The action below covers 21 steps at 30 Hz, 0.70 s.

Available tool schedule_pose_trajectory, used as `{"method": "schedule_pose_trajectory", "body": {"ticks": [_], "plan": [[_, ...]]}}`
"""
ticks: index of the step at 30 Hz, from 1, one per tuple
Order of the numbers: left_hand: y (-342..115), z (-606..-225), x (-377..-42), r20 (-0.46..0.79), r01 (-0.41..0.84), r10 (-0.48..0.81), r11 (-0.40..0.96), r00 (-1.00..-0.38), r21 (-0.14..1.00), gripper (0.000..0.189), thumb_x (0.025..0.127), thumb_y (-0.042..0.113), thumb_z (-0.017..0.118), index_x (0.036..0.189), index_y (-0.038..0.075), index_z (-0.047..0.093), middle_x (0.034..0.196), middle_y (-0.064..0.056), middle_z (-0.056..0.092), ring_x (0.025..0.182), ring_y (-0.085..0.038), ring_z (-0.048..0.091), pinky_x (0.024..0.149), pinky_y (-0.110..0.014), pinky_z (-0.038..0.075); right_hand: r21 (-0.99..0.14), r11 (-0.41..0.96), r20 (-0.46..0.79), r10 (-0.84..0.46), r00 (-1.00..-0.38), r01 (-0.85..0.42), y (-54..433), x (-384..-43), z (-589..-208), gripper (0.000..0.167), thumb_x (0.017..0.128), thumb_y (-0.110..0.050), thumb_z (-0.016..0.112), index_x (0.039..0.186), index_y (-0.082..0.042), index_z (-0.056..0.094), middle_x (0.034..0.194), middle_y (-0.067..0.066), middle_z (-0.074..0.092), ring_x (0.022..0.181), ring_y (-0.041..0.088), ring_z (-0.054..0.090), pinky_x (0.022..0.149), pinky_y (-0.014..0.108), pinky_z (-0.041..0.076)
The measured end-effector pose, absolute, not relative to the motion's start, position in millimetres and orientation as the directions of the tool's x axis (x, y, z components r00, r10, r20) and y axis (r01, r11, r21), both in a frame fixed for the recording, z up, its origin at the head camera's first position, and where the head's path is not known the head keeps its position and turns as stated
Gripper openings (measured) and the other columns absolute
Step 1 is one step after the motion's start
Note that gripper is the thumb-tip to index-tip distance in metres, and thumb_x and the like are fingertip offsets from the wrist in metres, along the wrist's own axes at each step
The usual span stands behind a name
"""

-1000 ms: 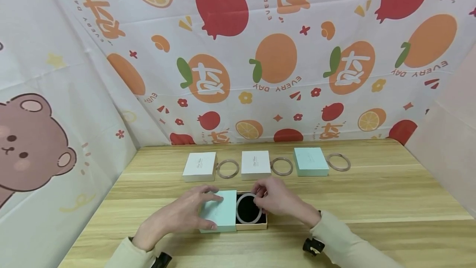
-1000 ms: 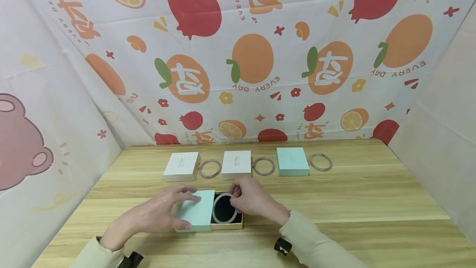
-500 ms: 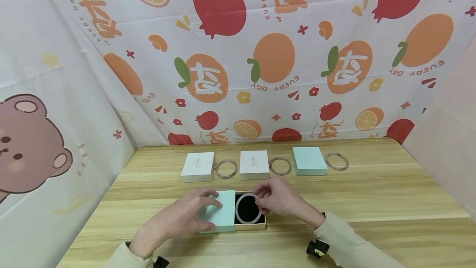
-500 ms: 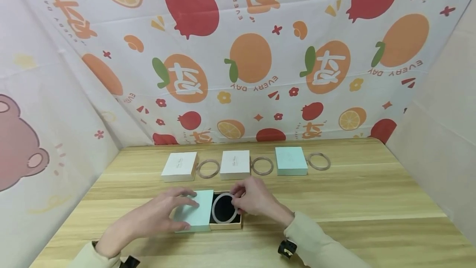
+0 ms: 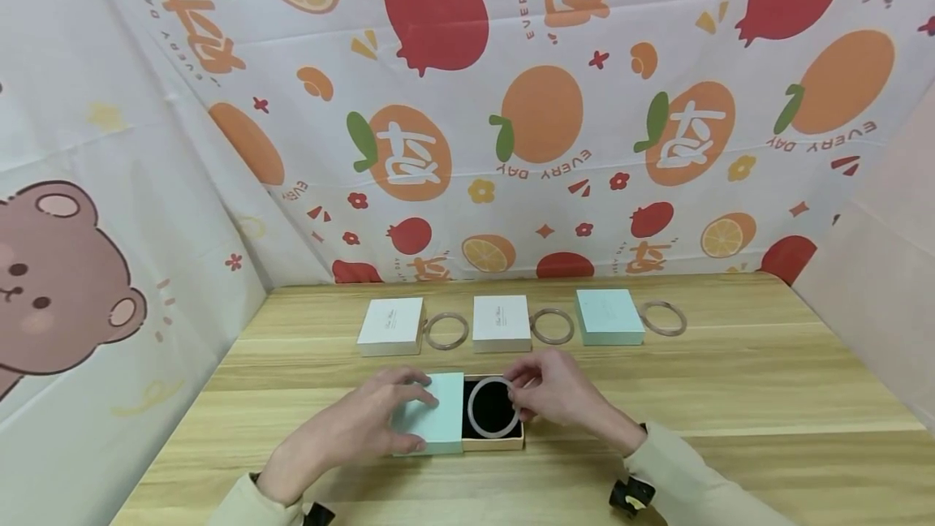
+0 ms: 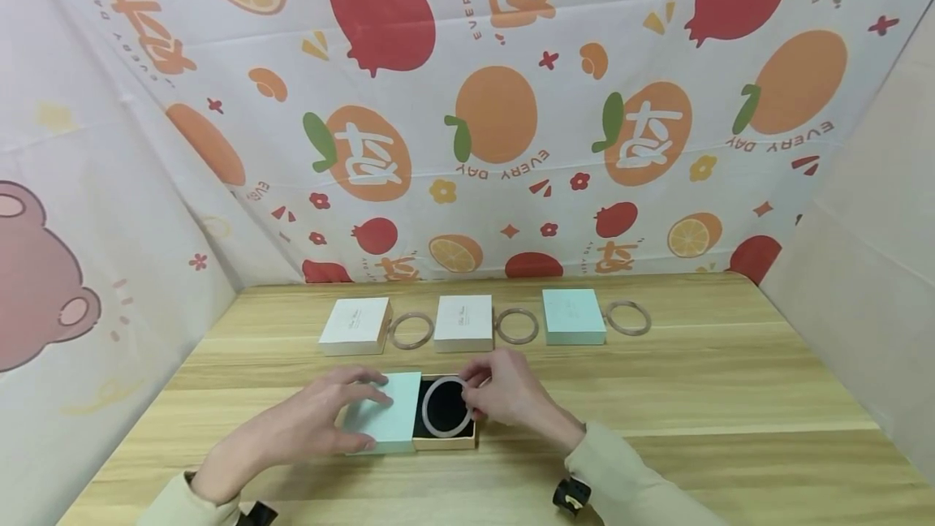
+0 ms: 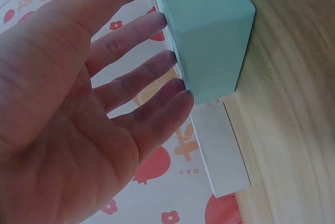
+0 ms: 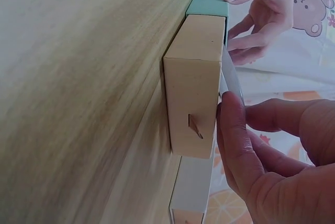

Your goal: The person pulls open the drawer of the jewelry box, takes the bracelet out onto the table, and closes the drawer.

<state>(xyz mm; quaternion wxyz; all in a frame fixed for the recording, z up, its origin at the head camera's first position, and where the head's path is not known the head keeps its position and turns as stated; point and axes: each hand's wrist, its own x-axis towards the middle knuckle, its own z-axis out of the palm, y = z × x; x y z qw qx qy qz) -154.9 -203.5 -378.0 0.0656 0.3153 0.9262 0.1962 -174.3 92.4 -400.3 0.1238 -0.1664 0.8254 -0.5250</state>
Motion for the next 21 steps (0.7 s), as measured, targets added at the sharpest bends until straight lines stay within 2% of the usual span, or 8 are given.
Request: {"method": "schedule_pose_trajectory", "body": {"ticks": [13,21], "plan": [[-203,-378,-155,0.009,0.554,0.602,0.728,-0.798,0.404,0.040,0.077,0.027,0.089,0.113,0.020,0.074,0.136,-0.006,0.061,0.126,-0.032,0.057,0.101,-0.053,0.051,-0.932,0.347,-0.037,-0.387,-0.921,-0.108,103,-171,-398,0.018,0.093,0.001,0.066,0.109,0.005,0.072,0.088,0.013,0.073,0.066,0.021,0.071,0.062,0.035,0.062],[-202,-378,-155,0.001,0.541,0.592,0.736,-0.806,0.406,0.040,0.077,0.028,0.089,0.113,0.021,0.073,0.136,-0.005,0.060,0.126,-0.031,0.056,0.102,-0.054,0.050,-0.949,0.313,-0.082,-0.366,-0.927,-0.039,110,-169,-400,0.018,0.093,0.001,0.066,0.110,0.006,0.071,0.089,0.015,0.072,0.067,0.016,0.070,0.064,0.034,0.063]]}}
